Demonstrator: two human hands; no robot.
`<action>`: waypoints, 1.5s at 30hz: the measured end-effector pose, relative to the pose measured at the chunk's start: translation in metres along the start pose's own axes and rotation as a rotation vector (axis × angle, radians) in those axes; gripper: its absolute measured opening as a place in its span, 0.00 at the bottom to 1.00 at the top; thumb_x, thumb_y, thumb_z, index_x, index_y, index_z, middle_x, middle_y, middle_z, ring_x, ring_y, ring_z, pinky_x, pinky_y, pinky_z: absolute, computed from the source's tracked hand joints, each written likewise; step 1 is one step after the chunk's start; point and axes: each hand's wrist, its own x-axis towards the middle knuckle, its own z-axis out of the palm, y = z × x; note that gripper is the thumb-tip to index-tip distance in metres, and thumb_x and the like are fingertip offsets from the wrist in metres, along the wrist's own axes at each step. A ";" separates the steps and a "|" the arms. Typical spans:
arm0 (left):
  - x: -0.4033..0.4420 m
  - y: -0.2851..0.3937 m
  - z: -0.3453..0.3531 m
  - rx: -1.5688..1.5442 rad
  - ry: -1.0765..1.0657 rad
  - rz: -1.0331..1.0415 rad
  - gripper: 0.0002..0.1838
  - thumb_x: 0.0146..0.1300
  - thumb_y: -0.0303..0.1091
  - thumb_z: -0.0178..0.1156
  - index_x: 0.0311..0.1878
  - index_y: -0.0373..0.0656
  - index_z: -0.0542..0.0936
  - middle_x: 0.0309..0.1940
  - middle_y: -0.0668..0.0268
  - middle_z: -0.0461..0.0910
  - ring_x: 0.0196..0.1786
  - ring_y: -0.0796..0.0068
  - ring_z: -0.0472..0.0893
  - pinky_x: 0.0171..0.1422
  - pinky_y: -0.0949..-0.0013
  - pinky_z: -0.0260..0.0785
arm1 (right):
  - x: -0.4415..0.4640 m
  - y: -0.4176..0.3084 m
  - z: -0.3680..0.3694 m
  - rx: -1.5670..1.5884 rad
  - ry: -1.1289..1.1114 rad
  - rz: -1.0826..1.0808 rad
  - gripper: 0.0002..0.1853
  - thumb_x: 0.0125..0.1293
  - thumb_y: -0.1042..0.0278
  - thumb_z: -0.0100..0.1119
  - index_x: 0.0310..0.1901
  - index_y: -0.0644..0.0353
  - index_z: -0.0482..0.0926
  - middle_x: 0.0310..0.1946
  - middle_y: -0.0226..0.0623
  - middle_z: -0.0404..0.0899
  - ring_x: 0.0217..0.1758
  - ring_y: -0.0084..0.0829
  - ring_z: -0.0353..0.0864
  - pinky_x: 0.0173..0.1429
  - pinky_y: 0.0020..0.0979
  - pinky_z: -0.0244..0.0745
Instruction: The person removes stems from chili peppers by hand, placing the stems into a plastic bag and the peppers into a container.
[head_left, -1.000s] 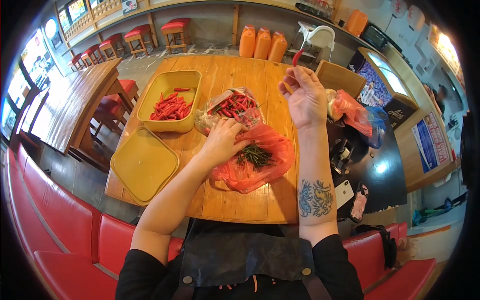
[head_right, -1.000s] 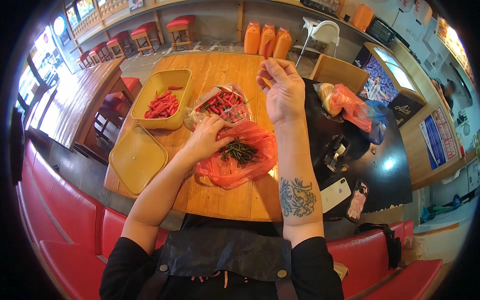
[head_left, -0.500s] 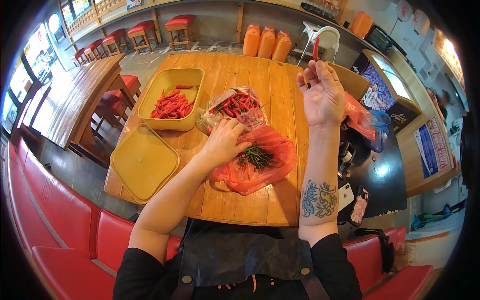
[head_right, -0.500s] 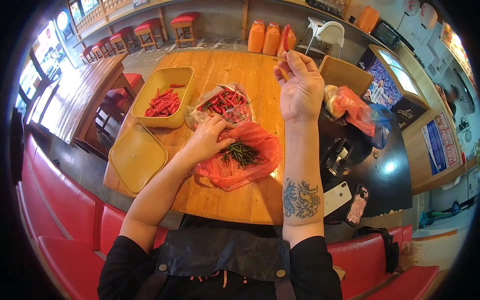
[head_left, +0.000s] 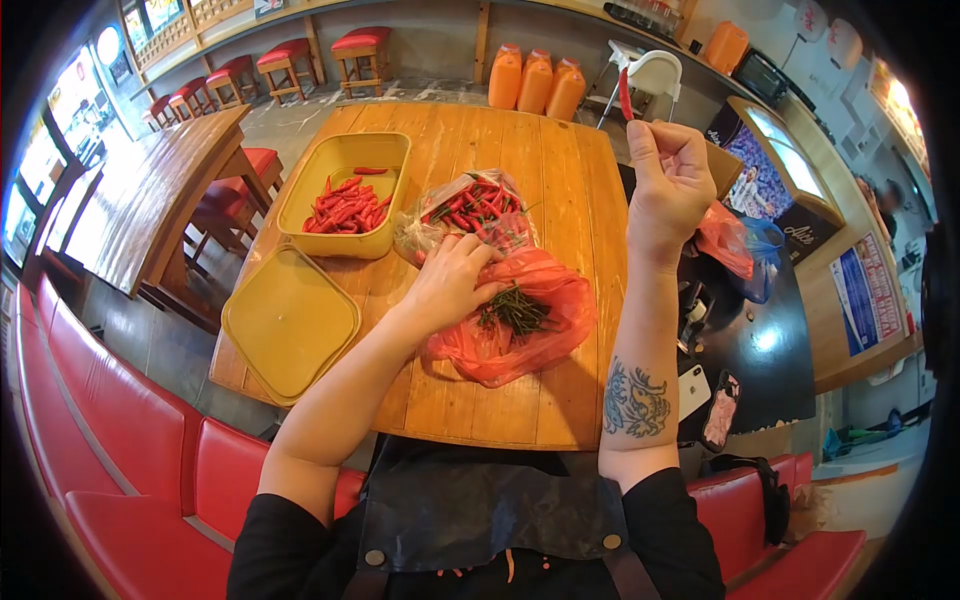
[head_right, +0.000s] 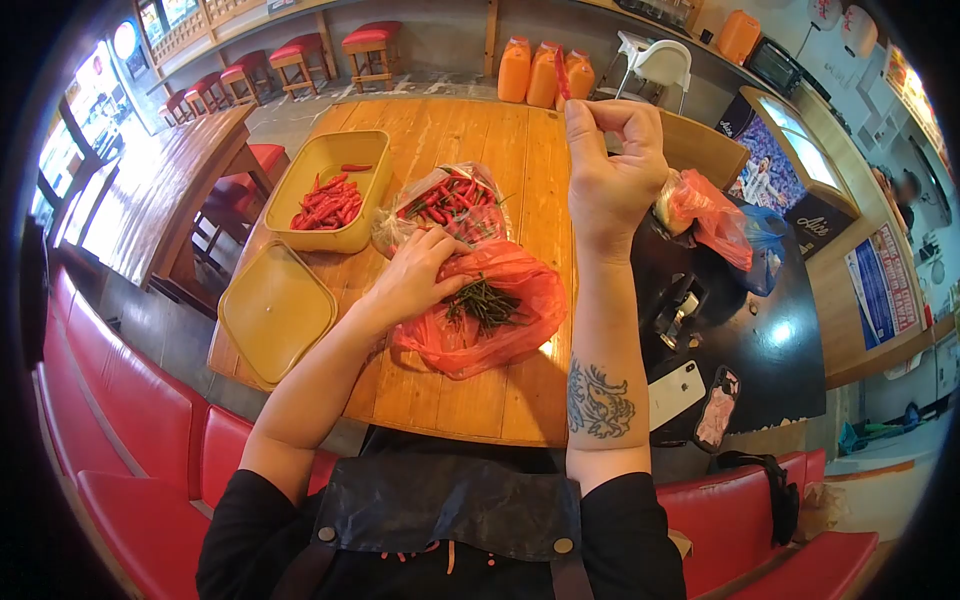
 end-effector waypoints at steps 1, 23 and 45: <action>0.000 0.000 0.000 0.000 -0.001 -0.001 0.19 0.54 0.38 0.65 0.48 0.41 0.77 0.43 0.57 0.72 0.52 0.53 0.70 0.58 0.56 0.63 | 0.000 0.000 0.000 0.000 0.000 0.001 0.05 0.57 0.77 0.66 0.28 0.62 0.77 0.29 0.30 0.76 0.35 0.22 0.74 0.46 0.23 0.68; -0.001 -0.002 -0.001 -0.018 -0.011 0.025 0.20 0.53 0.39 0.66 0.49 0.42 0.76 0.45 0.57 0.73 0.51 0.53 0.70 0.57 0.55 0.63 | -0.005 -0.002 0.003 0.060 -0.138 0.209 0.09 0.62 0.70 0.64 0.28 0.65 0.78 0.28 0.27 0.74 0.33 0.15 0.70 0.41 0.20 0.66; -0.002 -0.001 -0.005 -0.026 -0.028 0.035 0.20 0.55 0.37 0.65 0.49 0.41 0.76 0.44 0.56 0.73 0.51 0.54 0.70 0.58 0.57 0.64 | -0.009 -0.008 0.008 0.159 -0.194 0.250 0.11 0.64 0.71 0.62 0.26 0.66 0.77 0.27 0.27 0.75 0.32 0.15 0.71 0.41 0.20 0.66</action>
